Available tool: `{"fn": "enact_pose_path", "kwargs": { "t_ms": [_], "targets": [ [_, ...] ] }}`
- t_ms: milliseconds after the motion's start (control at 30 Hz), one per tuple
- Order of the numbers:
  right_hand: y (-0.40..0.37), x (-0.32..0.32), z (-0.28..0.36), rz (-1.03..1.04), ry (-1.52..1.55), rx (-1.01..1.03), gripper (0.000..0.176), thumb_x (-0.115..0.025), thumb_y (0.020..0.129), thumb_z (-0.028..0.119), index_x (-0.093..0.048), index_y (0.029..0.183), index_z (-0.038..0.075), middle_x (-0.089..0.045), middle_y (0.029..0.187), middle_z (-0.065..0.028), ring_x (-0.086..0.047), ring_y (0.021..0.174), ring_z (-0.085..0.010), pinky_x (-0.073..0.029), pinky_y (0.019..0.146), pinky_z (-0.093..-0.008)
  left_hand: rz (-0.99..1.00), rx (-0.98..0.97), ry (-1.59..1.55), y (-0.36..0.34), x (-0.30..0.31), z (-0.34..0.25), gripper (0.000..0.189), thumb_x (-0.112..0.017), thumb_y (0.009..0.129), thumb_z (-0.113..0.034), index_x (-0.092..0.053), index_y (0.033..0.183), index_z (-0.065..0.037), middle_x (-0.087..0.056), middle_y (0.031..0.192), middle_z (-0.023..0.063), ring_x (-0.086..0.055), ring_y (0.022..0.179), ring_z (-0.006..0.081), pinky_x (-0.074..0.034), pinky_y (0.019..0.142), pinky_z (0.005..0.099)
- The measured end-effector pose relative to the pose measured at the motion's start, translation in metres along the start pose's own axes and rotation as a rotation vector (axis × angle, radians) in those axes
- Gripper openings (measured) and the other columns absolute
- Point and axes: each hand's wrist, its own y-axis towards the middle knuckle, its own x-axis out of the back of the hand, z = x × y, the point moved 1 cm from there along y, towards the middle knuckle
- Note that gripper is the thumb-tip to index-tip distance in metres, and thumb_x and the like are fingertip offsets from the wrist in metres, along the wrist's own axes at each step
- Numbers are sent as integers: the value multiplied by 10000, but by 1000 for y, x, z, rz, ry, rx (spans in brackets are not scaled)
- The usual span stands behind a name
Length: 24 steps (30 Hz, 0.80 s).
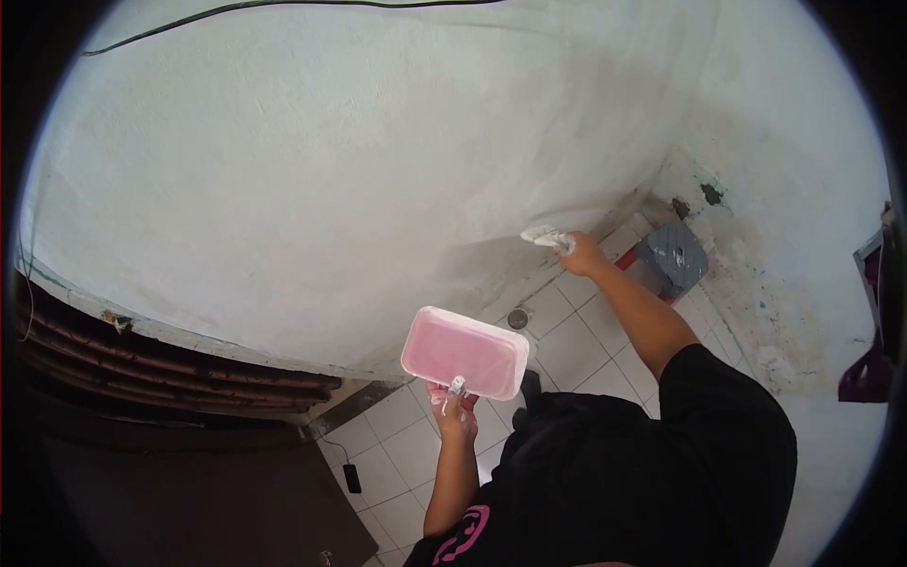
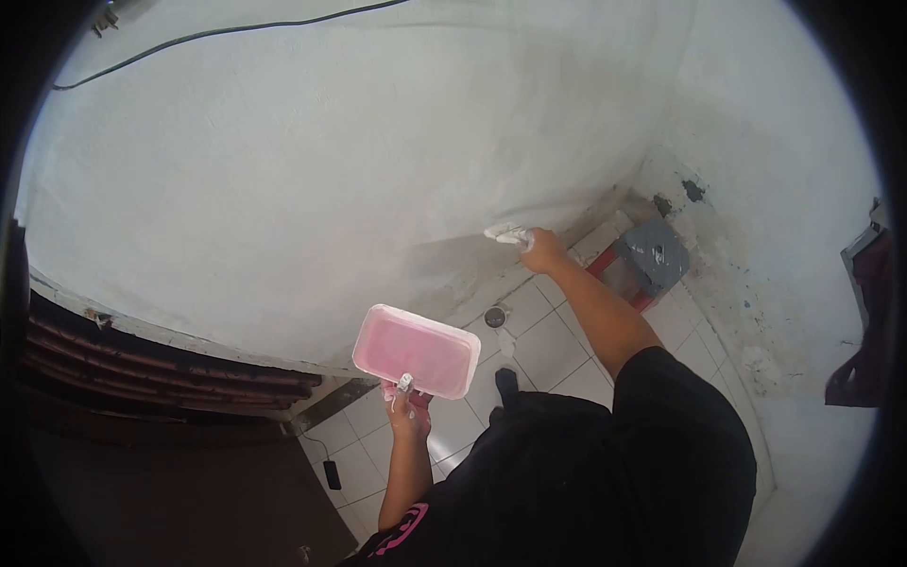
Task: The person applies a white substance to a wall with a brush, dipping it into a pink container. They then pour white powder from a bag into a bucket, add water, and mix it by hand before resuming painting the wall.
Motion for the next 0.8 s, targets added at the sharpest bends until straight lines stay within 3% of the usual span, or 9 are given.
{"fn": "enact_pose_path", "kwargs": {
  "t_ms": [67,233,300,400,467,500,600,667,800],
  "targets": [
    [17,0,-19,-114,-106,52,317,-622,808,314,-644,984,52,-635,944,-224,-603,905,-388,-484,805,-433,-43,24,25,-9,4,-5,570,-603,831,-216,-327,1322,-128,-468,1256,112,-542,1125,291,-518,881,494],
    [31,176,77,-622,80,330,281,-619,787,310,-654,957,88,-637,942,-199,-594,898,-387,-491,767,-421,-19,36,1,-23,0,-2,586,-630,809,-160,-329,1310,-126,-476,1238,100,-543,1116,274,-523,863,475],
    [10,230,124,-712,147,278,303,-633,774,311,-654,976,87,-648,937,-184,-606,893,-376,-499,768,-406,-15,48,-12,-23,-3,-5,608,-650,791,-126,-327,1306,-124,-481,1223,94,-545,1109,264,-533,844,453],
    [48,213,99,-809,201,344,333,-650,756,320,-654,986,79,-652,948,-184,-609,909,-367,-497,798,-402,-27,32,-8,-16,-10,2,588,-648,796,-125,-337,1295,-125,-483,1218,88,-548,1098,256,-531,850,451],
    [60,153,64,-589,-10,194,434,-661,743,314,-610,1108,85,-616,1047,-197,-572,1000,-372,-473,863,-428,-82,86,10,-10,-18,14,579,-653,799,-131,-342,1287,-127,-490,1196,75,-557,1066,244,-540,817,434],
    [83,93,18,-575,6,281,453,-659,746,301,-583,1139,87,-605,1070,-192,-563,1016,-373,-466,875,-433,-82,78,11,-6,-21,19,579,-653,799,-131,-342,1287,-127,-490,1196,75,-557,1066,244,-540,817,434],
    [52,40,-23,-128,-16,54,362,-618,760,234,-608,1105,122,-624,1046,-183,-580,994,-365,-472,861,-445,-63,71,15,19,-46,37,579,-663,801,-148,-332,1276,-131,-495,1173,64,-569,1028,234,-538,788,411],
    [59,18,-68,-100,-56,37,242,-580,797,214,-643,1002,101,-638,920,-201,-594,891,-387,-484,802,-444,-126,164,92,23,-62,51,574,-671,803,-164,-323,1259,-142,-503,1148,54,-575,998,224,-528,777,391],
    [71,109,-30,-213,47,77,232,-589,798,223,-648,983,96,-642,876,-186,-604,845,-382,-493,754,-443,-94,174,111,45,-100,59,577,-666,805,-164,-316,1263,-145,-512,1141,64,-577,1003,231,-524,797,415]
  ]
}}
